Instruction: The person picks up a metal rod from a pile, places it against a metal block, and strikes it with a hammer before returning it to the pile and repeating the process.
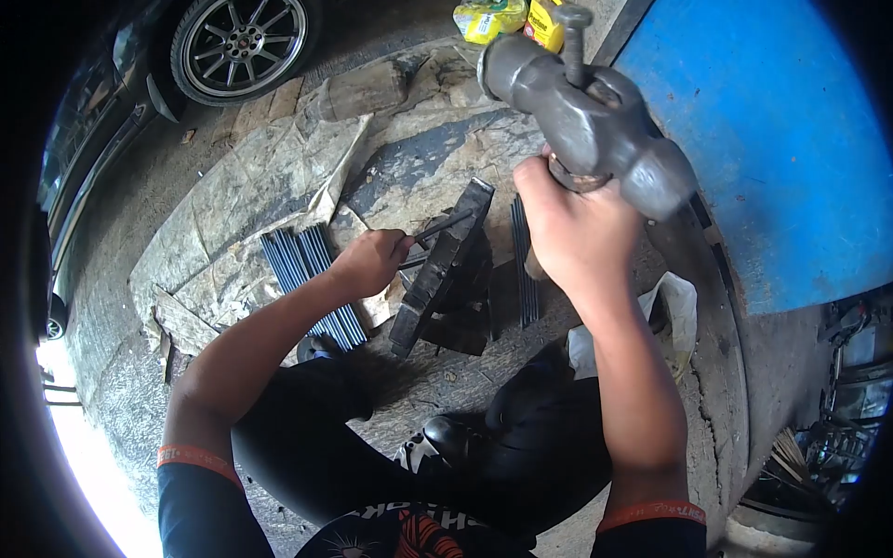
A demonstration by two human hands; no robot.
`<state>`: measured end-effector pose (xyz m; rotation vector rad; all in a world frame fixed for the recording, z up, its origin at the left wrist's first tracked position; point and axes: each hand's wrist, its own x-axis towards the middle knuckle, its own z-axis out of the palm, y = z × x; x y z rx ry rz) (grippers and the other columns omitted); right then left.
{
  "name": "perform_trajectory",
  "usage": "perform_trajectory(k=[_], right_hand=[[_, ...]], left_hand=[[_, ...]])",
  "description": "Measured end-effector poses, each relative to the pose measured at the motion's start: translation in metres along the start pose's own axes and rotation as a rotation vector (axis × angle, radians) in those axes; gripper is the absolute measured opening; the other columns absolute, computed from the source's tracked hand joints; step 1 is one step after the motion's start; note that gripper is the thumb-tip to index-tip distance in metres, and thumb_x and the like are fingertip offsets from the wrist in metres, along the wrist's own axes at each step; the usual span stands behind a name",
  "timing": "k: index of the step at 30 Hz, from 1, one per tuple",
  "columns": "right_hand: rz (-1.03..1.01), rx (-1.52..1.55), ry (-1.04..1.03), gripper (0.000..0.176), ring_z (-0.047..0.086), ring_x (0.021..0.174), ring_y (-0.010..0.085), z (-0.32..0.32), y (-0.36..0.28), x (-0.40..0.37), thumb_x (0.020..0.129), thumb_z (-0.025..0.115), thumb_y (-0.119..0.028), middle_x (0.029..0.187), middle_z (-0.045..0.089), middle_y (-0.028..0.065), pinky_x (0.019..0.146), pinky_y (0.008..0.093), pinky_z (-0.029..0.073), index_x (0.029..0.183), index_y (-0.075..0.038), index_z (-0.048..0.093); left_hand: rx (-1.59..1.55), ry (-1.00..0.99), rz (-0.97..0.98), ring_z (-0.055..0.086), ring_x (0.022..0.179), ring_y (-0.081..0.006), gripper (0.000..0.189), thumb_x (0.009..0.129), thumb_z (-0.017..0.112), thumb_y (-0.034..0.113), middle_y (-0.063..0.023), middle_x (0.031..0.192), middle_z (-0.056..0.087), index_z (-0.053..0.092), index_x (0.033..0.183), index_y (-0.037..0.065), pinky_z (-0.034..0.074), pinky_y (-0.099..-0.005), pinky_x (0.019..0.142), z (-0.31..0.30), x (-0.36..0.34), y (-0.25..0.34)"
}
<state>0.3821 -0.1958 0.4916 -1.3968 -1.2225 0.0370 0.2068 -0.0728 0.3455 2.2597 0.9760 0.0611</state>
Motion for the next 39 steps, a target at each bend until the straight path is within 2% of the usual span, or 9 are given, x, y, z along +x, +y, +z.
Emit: perform_trajectory(k=[2,4,6,19,22,24,28,30,39], right_hand=[[0.002,-0.213,-0.004,0.007,0.057,0.053,0.0131,0.005,0.038,-0.022,0.078,0.061,0.0,0.067,0.06,0.0044,0.051,0.0287,0.045,0.084,-0.002,0.059],[0.394,-0.755,-0.511,0.016,0.062,0.059,0.0242,0.015,0.108,-0.042,0.071,0.066,-0.007,0.072,0.065,0.0114,0.058,0.0356,0.049,0.083,0.002,0.06],[0.579,-0.688,-0.489,0.031,0.064,0.09,0.0402,0.009,0.118,-0.05,0.068,0.069,-0.018,0.09,0.067,0.0226,0.078,0.0433,0.051,0.092,0.001,0.063],[0.498,-0.465,-0.303,0.028,0.065,0.082,0.0382,0.016,0.108,-0.04,0.069,0.072,-0.02,0.083,0.067,0.0203,0.073,0.0427,0.052,0.09,-0.002,0.065],[0.425,-0.235,-0.124,0.011,0.056,0.059,0.0123,0.009,0.077,-0.022,0.073,0.064,-0.002,0.07,0.061,0.0024,0.056,0.0307,0.047,0.082,-0.002,0.06],[0.204,-0.177,-0.044,0.008,0.054,0.058,0.0095,0.004,0.036,-0.008,0.074,0.062,0.0,0.069,0.058,0.0003,0.053,0.0287,0.045,0.081,-0.002,0.059],[0.108,-0.344,-0.146,0.02,0.066,0.067,0.0256,0.011,0.064,-0.025,0.074,0.065,-0.009,0.079,0.067,0.0149,0.064,0.0355,0.052,0.091,0.0,0.064],[0.58,-0.736,-0.497,0.028,0.064,0.087,0.0389,0.022,0.105,-0.043,0.07,0.066,-0.017,0.09,0.066,0.0237,0.078,0.043,0.052,0.092,0.0,0.065],[0.46,-0.39,-0.317,0.027,0.065,0.084,0.0381,0.013,0.112,-0.052,0.069,0.069,-0.015,0.085,0.067,0.0207,0.075,0.0426,0.052,0.092,-0.002,0.064]], left_hand=[[-0.042,0.041,0.074,0.059,0.088,-0.0424,0.038,0.097,0.044,0.032,-0.0255,0.085,0.062,0.059,0.087,-0.002,0.045,-0.0483,0.078,0.002,0.001,-0.003],[-0.059,0.03,0.069,0.059,0.086,-0.0424,0.039,0.096,0.045,0.032,-0.0256,0.083,0.062,0.059,0.084,-0.002,0.045,-0.048,0.077,0.005,0.003,-0.004],[-0.093,0.027,0.068,0.06,0.085,-0.042,0.04,0.096,0.045,0.032,-0.0251,0.082,0.062,0.059,0.082,-0.002,0.045,-0.0475,0.076,0.002,-0.005,0.001],[-0.117,0.042,0.068,0.063,0.082,-0.0375,0.029,0.09,0.059,0.032,-0.0203,0.083,0.064,0.058,0.1,0.005,0.047,-0.0459,0.073,-0.007,-0.003,-0.004],[-0.075,0.106,0.028,0.061,0.088,-0.039,0.03,0.09,0.059,0.032,-0.0206,0.085,0.064,0.058,0.098,0.004,0.046,-0.0462,0.076,-0.009,-0.003,-0.002],[-0.089,0.1,0.039,0.061,0.087,-0.0397,0.03,0.09,0.06,0.032,-0.0212,0.085,0.064,0.058,0.098,0.003,0.047,-0.0464,0.076,-0.006,-0.001,-0.003],[-0.04,0.133,0.068,0.06,0.086,-0.042,0.03,0.089,0.061,0.031,-0.0225,0.083,0.063,0.058,0.098,0.002,0.047,-0.0471,0.073,-0.002,0.002,0.0],[-0.08,0.153,0.06,0.06,0.083,-0.0427,0.029,0.088,0.062,0.029,-0.0225,0.081,0.063,0.058,0.095,0.002,0.048,-0.0483,0.071,0.0,0.002,0.003],[0.06,0.211,0.095,0.062,0.078,-0.0397,0.026,0.09,0.058,0.03,-0.0184,0.078,0.064,0.059,0.092,0.004,0.048,-0.0481,0.068,0.007,-0.005,0.008]])
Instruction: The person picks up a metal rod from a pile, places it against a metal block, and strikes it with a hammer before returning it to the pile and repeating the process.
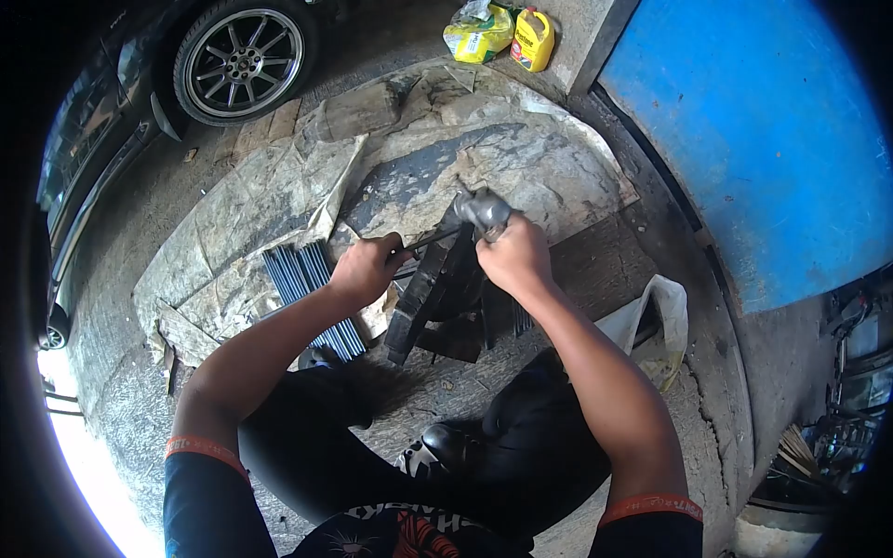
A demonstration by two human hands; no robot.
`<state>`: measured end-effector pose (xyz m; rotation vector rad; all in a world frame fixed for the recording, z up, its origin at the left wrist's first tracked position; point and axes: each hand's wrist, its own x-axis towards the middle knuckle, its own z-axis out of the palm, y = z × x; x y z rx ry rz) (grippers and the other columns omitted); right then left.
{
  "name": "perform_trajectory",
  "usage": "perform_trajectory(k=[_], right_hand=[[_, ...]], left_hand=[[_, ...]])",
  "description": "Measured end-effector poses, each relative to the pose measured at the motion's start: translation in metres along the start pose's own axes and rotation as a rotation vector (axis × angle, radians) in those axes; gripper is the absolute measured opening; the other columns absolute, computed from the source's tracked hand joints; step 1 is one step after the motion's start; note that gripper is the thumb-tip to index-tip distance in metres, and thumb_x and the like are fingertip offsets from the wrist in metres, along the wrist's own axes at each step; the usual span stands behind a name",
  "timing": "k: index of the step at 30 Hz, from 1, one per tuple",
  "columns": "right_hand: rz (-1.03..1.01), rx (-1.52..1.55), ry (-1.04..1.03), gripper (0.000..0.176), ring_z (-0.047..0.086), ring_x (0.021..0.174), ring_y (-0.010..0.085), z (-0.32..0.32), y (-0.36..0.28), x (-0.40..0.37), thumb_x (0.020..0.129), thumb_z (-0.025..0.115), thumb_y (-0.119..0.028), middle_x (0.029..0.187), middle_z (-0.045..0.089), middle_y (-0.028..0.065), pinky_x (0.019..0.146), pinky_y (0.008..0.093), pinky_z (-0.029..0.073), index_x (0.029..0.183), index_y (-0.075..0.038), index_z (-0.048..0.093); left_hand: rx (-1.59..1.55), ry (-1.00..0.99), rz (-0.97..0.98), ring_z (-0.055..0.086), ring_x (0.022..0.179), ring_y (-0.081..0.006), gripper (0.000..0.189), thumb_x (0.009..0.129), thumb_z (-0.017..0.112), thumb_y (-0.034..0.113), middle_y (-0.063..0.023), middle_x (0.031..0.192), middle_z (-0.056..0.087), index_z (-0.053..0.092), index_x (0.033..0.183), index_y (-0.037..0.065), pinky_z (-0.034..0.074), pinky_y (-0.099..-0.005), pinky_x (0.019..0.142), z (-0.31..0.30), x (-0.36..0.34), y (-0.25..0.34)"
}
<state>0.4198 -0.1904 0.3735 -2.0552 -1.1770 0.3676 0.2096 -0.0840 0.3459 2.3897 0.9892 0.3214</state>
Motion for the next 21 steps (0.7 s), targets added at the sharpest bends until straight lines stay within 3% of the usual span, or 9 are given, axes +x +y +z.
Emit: perform_trajectory(k=[2,5,9,11,12,13,15,19,21], right_hand=[[0.01,-0.199,-0.062,0.025,0.066,0.082,0.0369,0.004,-0.005,-0.003,0.07,0.069,-0.015,0.082,0.067,0.0199,0.073,0.0406,0.052,0.09,-0.002,0.064],[-0.034,-0.109,0.015,0.024,0.067,0.079,0.0341,-0.001,-0.014,-0.002,0.07,0.07,-0.015,0.081,0.068,0.0186,0.072,0.0394,0.053,0.089,-0.003,0.065],[-0.225,0.282,0.204,0.02,0.066,0.066,0.0218,-0.03,-0.06,-0.006,0.072,0.068,-0.003,0.076,0.066,0.0115,0.062,0.0327,0.052,0.092,-0.001,0.063],[-0.505,0.307,0.325,0.019,0.063,0.062,0.0182,-0.031,-0.062,-0.003,0.073,0.067,-0.001,0.072,0.064,0.0081,0.06,0.032,0.05,0.092,0.0,0.062],[-0.491,0.254,0.368,0.017,0.064,0.062,0.0186,-0.024,-0.049,-0.007,0.073,0.067,-0.004,0.07,0.063,0.0079,0.059,0.0325,0.05,0.09,-0.002,0.063],[-0.519,0.137,0.278,0.021,0.067,0.068,0.0265,-0.014,-0.027,-0.007,0.072,0.067,-0.009,0.075,0.066,0.012,0.063,0.0363,0.052,0.092,-0.003,0.063],[-0.008,-0.377,-0.107,0.027,0.066,0.078,0.0355,0.006,-0.005,-0.003,0.07,0.068,-0.014,0.082,0.068,0.0172,0.07,0.0414,0.053,0.094,-0.003,0.064],[0.026,-0.17,-0.025,0.027,0.065,0.084,0.038,-0.004,0.005,-0.004,0.068,0.069,-0.017,0.084,0.067,0.0204,0.075,0.0437,0.052,0.09,-0.002,0.064],[0.147,-0.081,-0.039,0.026,0.065,0.082,0.0379,-0.009,0.007,-0.003,0.068,0.069,-0.016,0.081,0.067,0.0199,0.073,0.0437,0.052,0.089,-0.002,0.064]], left_hand=[[0.019,-0.004,-0.007,0.062,0.077,-0.0397,0.027,0.091,0.057,0.031,-0.0184,0.078,0.064,0.059,0.091,0.004,0.048,-0.0484,0.068,0.0,-0.001,0.0],[-0.014,-0.012,-0.011,0.062,0.076,-0.0401,0.029,0.093,0.053,0.032,-0.0189,0.077,0.064,0.059,0.09,0.004,0.048,-0.0488,0.068,0.002,-0.001,-0.003],[0.009,-0.034,-0.027,0.061,0.075,-0.0407,0.028,0.094,0.051,0.031,-0.0198,0.074,0.063,0.059,0.088,0.005,0.048,-0.0492,0.068,0.002,0.0,-0.005],[0.019,-0.035,-0.03,0.061,0.074,-0.041,0.027,0.094,0.051,0.03,-0.0202,0.073,0.063,0.059,0.088,0.005,0.048,-0.0492,0.067,0.004,0.003,-0.007],[-0.003,-0.038,-0.026,0.061,0.074,-0.0412,0.028,0.094,0.051,0.029,-0.0207,0.073,0.062,0.06,0.088,0.004,0.048,-0.0491,0.067,0.005,0.006,-0.008],[-0.029,-0.045,-0.025,0.061,0.074,-0.0413,0.028,0.094,0.051,0.029,-0.0211,0.073,0.062,0.06,0.087,0.003,0.048,-0.049,0.067,0.006,0.005,-0.008],[-0.069,-0.029,-0.025,0.061,0.075,-0.0415,0.028,0.094,0.051,0.028,-0.0217,0.074,0.062,0.06,0.086,0.003,0.048,-0.0487,0.068,0.008,0.003,-0.01],[-0.073,-0.037,0.023,0.06,0.08,-0.0447,0.031,0.094,0.051,0.028,-0.023,0.078,0.063,0.062,0.085,0.0,0.048,-0.0488,0.073,0.005,0.004,-0.01],[-0.124,-0.036,0.103,0.059,0.082,-0.0457,0.028,0.095,0.051,0.027,-0.0238,0.079,0.063,0.059,0.092,0.001,0.047,-0.0502,0.074,0.01,0.001,-0.007]])
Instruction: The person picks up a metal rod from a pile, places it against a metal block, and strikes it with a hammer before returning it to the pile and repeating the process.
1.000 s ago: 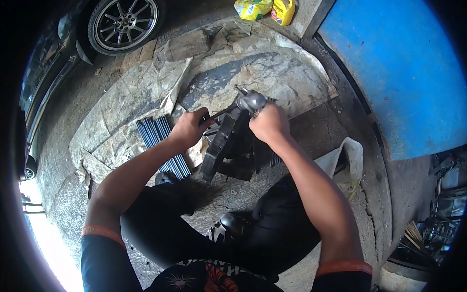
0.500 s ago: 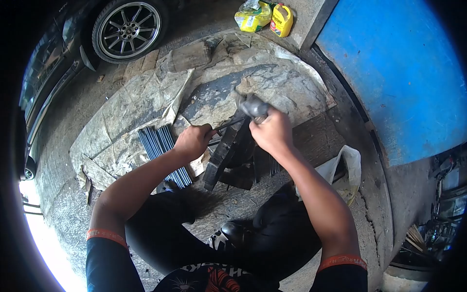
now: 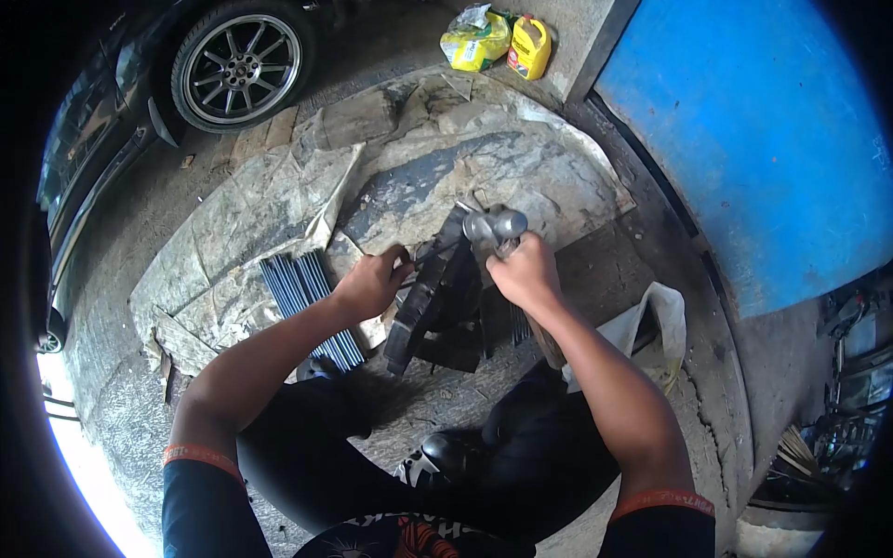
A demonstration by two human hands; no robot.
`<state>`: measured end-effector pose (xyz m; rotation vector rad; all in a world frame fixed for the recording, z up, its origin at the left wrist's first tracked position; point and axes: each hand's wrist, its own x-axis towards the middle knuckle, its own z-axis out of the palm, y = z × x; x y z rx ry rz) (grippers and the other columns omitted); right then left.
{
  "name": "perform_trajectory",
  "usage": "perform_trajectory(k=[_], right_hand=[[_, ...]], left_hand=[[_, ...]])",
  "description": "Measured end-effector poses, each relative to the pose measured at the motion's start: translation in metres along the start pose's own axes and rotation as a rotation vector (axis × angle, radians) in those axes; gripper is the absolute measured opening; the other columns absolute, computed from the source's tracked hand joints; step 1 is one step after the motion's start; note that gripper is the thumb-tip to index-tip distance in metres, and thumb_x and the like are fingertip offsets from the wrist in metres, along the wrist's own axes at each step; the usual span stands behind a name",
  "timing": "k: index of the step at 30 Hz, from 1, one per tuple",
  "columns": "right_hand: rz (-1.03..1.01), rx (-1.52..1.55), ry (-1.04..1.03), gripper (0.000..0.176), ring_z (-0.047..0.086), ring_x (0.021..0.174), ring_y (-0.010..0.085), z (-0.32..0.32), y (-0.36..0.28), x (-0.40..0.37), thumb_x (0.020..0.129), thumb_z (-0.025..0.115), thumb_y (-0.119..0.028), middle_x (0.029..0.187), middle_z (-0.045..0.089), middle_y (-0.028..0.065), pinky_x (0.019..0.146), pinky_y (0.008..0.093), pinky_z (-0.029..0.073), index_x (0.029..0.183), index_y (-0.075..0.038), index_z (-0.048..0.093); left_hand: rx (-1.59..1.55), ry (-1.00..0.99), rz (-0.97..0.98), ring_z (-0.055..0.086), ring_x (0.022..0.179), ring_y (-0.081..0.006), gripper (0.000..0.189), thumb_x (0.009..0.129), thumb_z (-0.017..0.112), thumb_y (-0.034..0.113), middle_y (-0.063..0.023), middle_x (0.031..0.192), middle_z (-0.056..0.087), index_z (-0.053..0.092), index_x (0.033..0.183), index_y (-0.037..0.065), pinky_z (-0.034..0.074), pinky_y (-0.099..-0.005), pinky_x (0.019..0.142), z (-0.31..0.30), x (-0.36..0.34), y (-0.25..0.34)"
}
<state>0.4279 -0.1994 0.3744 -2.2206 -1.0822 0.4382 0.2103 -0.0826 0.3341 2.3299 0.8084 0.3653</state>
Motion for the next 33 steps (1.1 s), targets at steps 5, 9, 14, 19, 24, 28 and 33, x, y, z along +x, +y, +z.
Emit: perform_trajectory(k=[5,9,14,19,24,28,33], right_hand=[[-0.193,0.019,0.032,0.025,0.066,0.079,0.0361,0.009,0.001,0.002,0.069,0.069,-0.015,0.081,0.067,0.0195,0.07,0.0413,0.052,0.09,-0.003,0.065],[-0.184,-0.031,0.055,0.026,0.068,0.077,0.0327,0.007,-0.005,0.003,0.069,0.071,-0.013,0.084,0.068,0.0174,0.069,0.0386,0.053,0.094,-0.004,0.066],[-0.361,0.363,0.243,0.018,0.064,0.069,0.0145,-0.031,-0.051,-0.007,0.073,0.068,-0.003,0.074,0.066,0.0064,0.063,0.0301,0.051,0.089,0.001,0.063],[-0.371,-0.004,0.077,0.017,0.066,0.072,0.0277,0.001,-0.015,0.001,0.072,0.064,-0.007,0.076,0.065,0.0162,0.065,0.0366,0.051,0.088,-0.001,0.062],[-0.146,-0.141,-0.016,0.021,0.064,0.078,0.0392,0.002,0.004,0.005,0.07,0.064,-0.011,0.081,0.066,0.0206,0.068,0.0422,0.051,0.089,-0.002,0.063],[-0.31,0.133,0.055,0.022,0.065,0.08,0.0368,0.002,-0.009,0.003,0.07,0.065,-0.011,0.079,0.066,0.02,0.069,0.0435,0.051,0.09,-0.003,0.064],[-0.222,0.002,0.014,0.027,0.066,0.08,0.0345,0.009,-0.013,0.001,0.07,0.068,-0.013,0.082,0.067,0.0173,0.071,0.0407,0.052,0.096,-0.007,0.066]], left_hand=[[-0.011,-0.089,-0.173,0.059,0.083,-0.0451,0.025,0.096,0.048,0.027,-0.0254,0.079,0.061,0.05,0.104,0.004,0.045,-0.0522,0.072,-0.008,0.001,0.003],[0.031,-0.085,-0.168,0.059,0.083,-0.044,0.028,0.096,0.047,0.03,-0.0236,0.079,0.062,0.055,0.097,0.003,0.045,-0.0508,0.072,-0.006,0.006,-0.004],[-0.032,-0.052,-0.162,0.06,0.084,-0.0428,0.031,0.096,0.046,0.03,-0.0234,0.081,0.062,0.059,0.095,0.002,0.046,-0.0487,0.073,-0.002,0.005,-0.002],[-0.093,-0.054,-0.173,0.06,0.083,-0.042,0.032,0.096,0.048,0.03,-0.0241,0.081,0.062,0.061,0.093,0.0,0.046,-0.0462,0.073,0.001,0.012,-0.002],[-0.078,-0.093,-0.152,0.062,0.085,-0.0388,0.035,0.095,0.049,0.031,-0.0229,0.085,0.063,0.061,0.095,-0.001,0.046,-0.0445,0.076,-0.012,0.016,-0.001],[-0.07,-0.103,-0.199,0.062,0.089,-0.039,0.037,0.096,0.047,0.033,-0.0227,0.087,0.064,0.062,0.098,0.0,0.046,-0.0443,0.078,-0.015,0.012,0.008],[-0.047,-0.151,-0.195,0.061,0.09,-0.0394,0.041,0.097,0.044,0.036,-0.0228,0.088,0.064,0.062,0.099,0.0,0.046,-0.045,0.08,-0.015,0.012,0.01]])
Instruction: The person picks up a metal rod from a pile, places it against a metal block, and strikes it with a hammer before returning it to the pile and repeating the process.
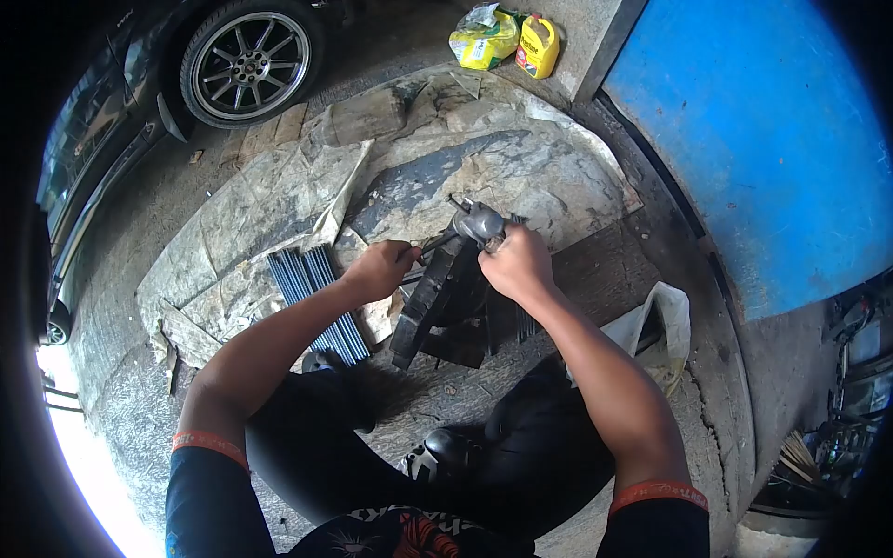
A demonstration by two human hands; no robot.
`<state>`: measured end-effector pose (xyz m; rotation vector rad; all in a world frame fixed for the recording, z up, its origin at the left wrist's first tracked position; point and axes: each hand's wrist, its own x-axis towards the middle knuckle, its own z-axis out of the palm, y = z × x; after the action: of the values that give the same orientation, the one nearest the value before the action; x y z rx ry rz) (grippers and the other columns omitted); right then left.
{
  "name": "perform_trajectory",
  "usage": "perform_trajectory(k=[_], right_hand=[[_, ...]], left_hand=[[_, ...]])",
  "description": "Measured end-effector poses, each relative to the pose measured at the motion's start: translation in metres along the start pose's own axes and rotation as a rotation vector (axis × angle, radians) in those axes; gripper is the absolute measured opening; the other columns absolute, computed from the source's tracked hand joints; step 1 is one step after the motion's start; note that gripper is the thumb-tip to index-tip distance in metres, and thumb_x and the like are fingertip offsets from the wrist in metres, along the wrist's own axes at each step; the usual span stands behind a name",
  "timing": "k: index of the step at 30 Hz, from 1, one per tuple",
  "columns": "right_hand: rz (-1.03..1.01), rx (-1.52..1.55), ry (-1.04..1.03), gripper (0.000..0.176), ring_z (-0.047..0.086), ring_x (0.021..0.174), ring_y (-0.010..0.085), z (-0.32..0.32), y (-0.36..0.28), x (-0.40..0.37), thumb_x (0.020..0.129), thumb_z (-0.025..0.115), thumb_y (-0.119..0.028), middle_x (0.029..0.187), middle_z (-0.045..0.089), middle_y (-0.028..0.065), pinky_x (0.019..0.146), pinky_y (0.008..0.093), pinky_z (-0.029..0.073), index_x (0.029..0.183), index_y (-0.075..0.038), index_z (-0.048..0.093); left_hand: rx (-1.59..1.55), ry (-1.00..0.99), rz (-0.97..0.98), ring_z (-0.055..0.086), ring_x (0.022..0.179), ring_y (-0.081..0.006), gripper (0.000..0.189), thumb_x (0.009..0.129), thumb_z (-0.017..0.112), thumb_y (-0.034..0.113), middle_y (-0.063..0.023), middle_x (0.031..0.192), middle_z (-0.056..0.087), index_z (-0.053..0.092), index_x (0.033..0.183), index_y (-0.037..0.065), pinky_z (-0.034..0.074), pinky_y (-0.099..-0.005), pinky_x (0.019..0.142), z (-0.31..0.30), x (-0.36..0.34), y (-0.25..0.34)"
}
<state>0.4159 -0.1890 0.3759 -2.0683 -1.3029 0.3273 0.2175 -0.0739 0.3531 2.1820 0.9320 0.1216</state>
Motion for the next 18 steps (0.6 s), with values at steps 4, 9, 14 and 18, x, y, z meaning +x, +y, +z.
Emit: perform_trajectory(k=[4,9,14,18], right_hand=[[-0.098,0.178,0.147,0.024,0.067,0.074,0.0247,-0.039,-0.047,-0.006,0.071,0.068,-0.006,0.079,0.068,0.0118,0.067,0.0344,0.052,0.095,-0.003,0.066],[-0.313,0.344,0.376,0.021,0.067,0.075,0.0237,-0.031,-0.037,-0.003,0.073,0.064,-0.006,0.082,0.067,0.0143,0.066,0.0343,0.052,0.094,0.0,0.063],[0.22,-0.221,-0.166,0.029,0.063,0.089,0.0399,-0.007,-0.001,0.007,0.069,0.065,-0.018,0.089,0.066,0.0245,0.077,0.0454,0.052,0.093,0.0,0.065],[0.206,-0.08,-0.069,0.028,0.064,0.086,0.0402,-0.009,0.008,0.0,0.069,0.067,-0.018,0.085,0.066,0.0219,0.076,0.0449,0.052,0.092,-0.002,0.065]], left_hand=[[-0.038,-0.009,-0.018,0.061,0.081,-0.0364,0.043,0.097,0.044,0.038,-0.0203,0.08,0.063,0.061,0.094,-0.001,0.045,-0.0443,0.077,0.014,0.014,-0.018],[-0.238,-0.142,-0.204,0.052,0.056,-0.0171,0.048,0.097,0.044,0.042,-0.0067,0.061,0.053,0.056,0.077,0.0,0.044,-0.0347,0.057,0.015,0.021,-0.023],[-0.371,-0.183,-0.267,0.048,0.047,-0.0135,0.048,0.097,0.045,0.044,-0.0024,0.057,0.051,0.057,0.076,0.002,0.039,-0.0322,0.046,0.005,0.014,-0.01],[-0.224,-0.026,-0.101,0.057,0.064,-0.0222,0.044,0.097,0.044,0.041,-0.011,0.068,0.058,0.056,0.088,-0.001,0.044,-0.0378,0.063,0.016,0.011,-0.011]])
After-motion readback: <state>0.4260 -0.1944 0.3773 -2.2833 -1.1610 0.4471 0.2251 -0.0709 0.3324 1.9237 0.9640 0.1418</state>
